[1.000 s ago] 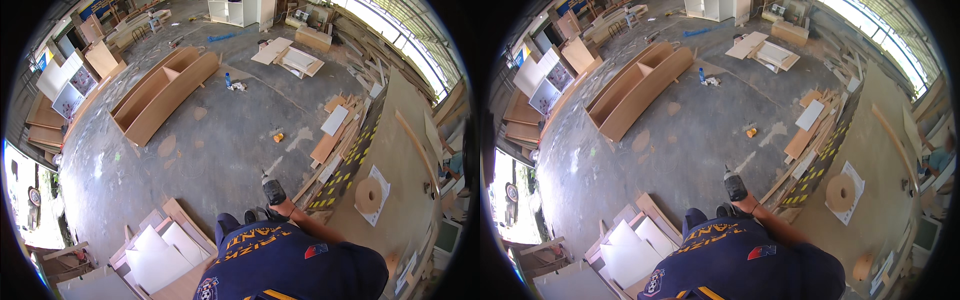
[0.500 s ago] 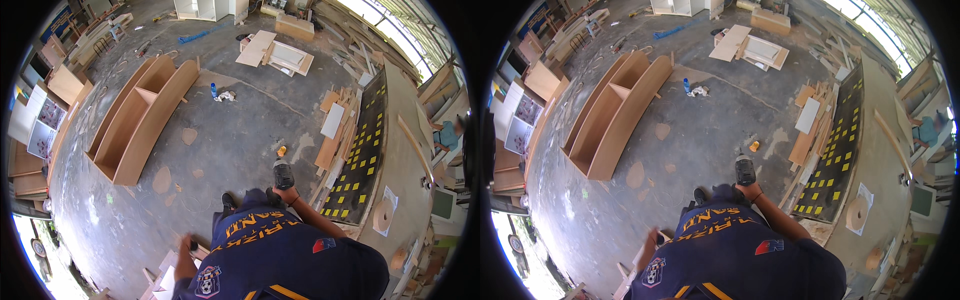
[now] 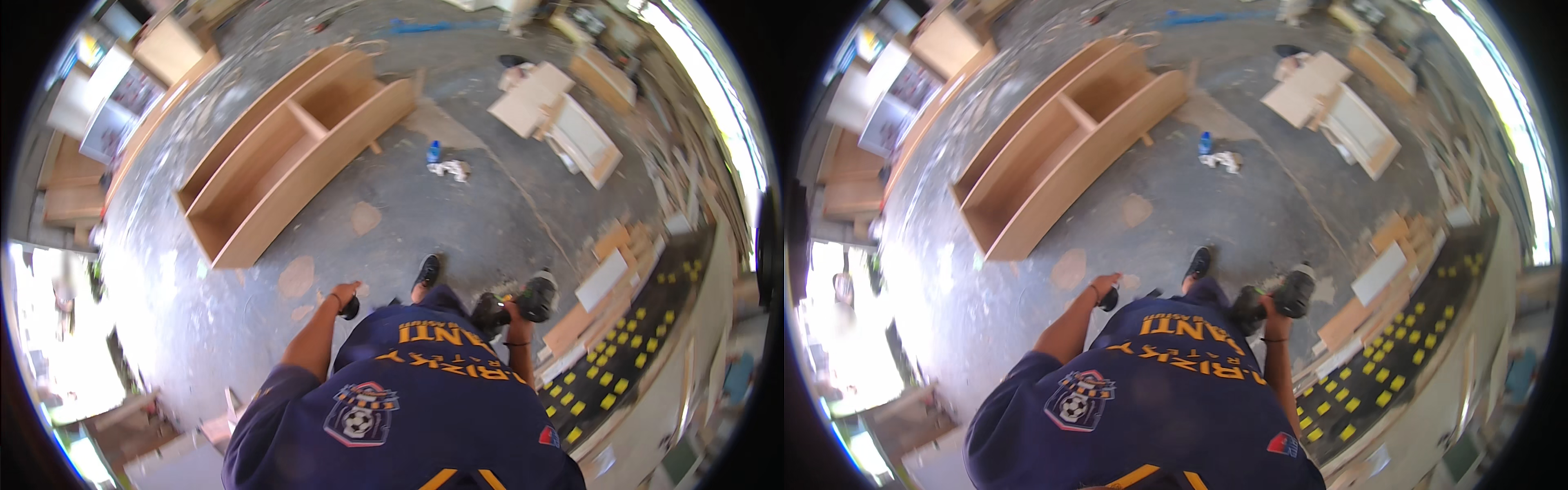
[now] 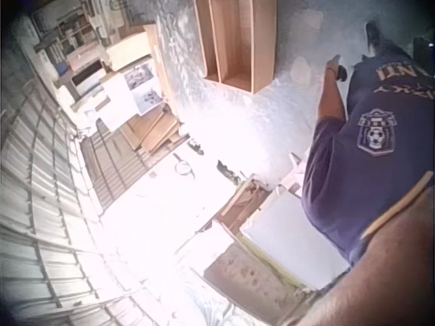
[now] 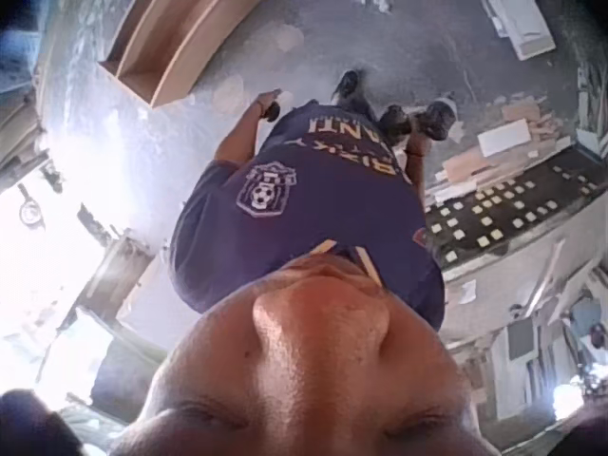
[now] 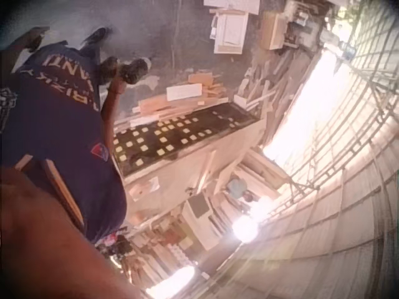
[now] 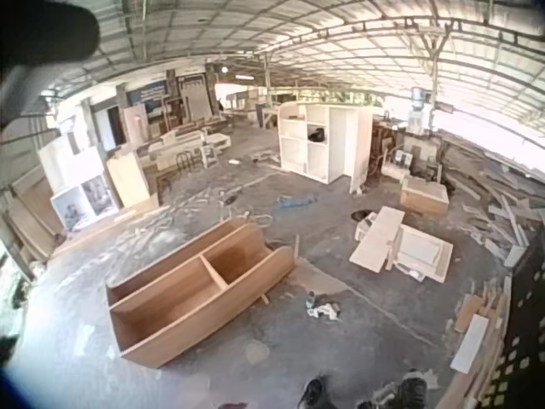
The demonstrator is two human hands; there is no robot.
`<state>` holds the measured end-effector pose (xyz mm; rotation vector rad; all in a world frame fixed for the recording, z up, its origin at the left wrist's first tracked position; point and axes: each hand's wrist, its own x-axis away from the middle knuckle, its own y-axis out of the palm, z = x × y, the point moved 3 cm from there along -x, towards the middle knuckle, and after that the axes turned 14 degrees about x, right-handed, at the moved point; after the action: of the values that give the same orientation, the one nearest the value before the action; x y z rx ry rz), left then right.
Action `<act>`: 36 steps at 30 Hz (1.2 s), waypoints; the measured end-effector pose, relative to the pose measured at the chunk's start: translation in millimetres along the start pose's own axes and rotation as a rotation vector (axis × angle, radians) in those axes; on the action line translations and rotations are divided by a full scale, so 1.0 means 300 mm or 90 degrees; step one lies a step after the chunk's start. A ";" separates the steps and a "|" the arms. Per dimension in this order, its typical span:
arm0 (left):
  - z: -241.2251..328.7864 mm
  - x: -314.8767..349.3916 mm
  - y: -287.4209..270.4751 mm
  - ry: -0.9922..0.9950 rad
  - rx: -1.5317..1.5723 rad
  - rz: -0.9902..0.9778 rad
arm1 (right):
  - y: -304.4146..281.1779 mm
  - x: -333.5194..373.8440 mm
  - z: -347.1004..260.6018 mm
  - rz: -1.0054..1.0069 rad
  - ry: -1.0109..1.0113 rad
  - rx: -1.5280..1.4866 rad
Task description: The person prepares a wooden furniture component by first assembling an angle grinder with a circular attachment, then using a tape measure to mark dimensions on a curved wooden shelf unit.
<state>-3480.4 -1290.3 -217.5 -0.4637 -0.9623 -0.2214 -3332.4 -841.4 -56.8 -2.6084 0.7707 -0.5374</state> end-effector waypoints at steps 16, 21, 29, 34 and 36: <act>0.218 -0.196 -0.028 -0.354 0.311 0.095 | 0.255 -1.007 -0.480 -0.294 -0.022 0.169; 0.692 -0.560 -0.115 -0.165 0.335 0.065 | 0.418 -1.300 -0.754 -0.448 -0.159 0.254; 1.776 -0.421 -0.321 0.092 0.474 -0.282 | 0.649 -1.576 -1.040 -0.509 -0.266 0.296; 2.056 -0.417 -0.274 0.290 0.284 -0.293 | 0.737 -1.710 -1.172 -0.546 -0.304 0.243; 2.248 -0.293 -0.318 0.434 0.259 -0.237 | 0.744 -1.786 -1.218 -0.546 -0.317 0.220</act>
<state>-4062.3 -1056.9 62.8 0.1754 -0.3924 -0.4718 -4011.9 -793.9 23.4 -2.4633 -0.5762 -0.1728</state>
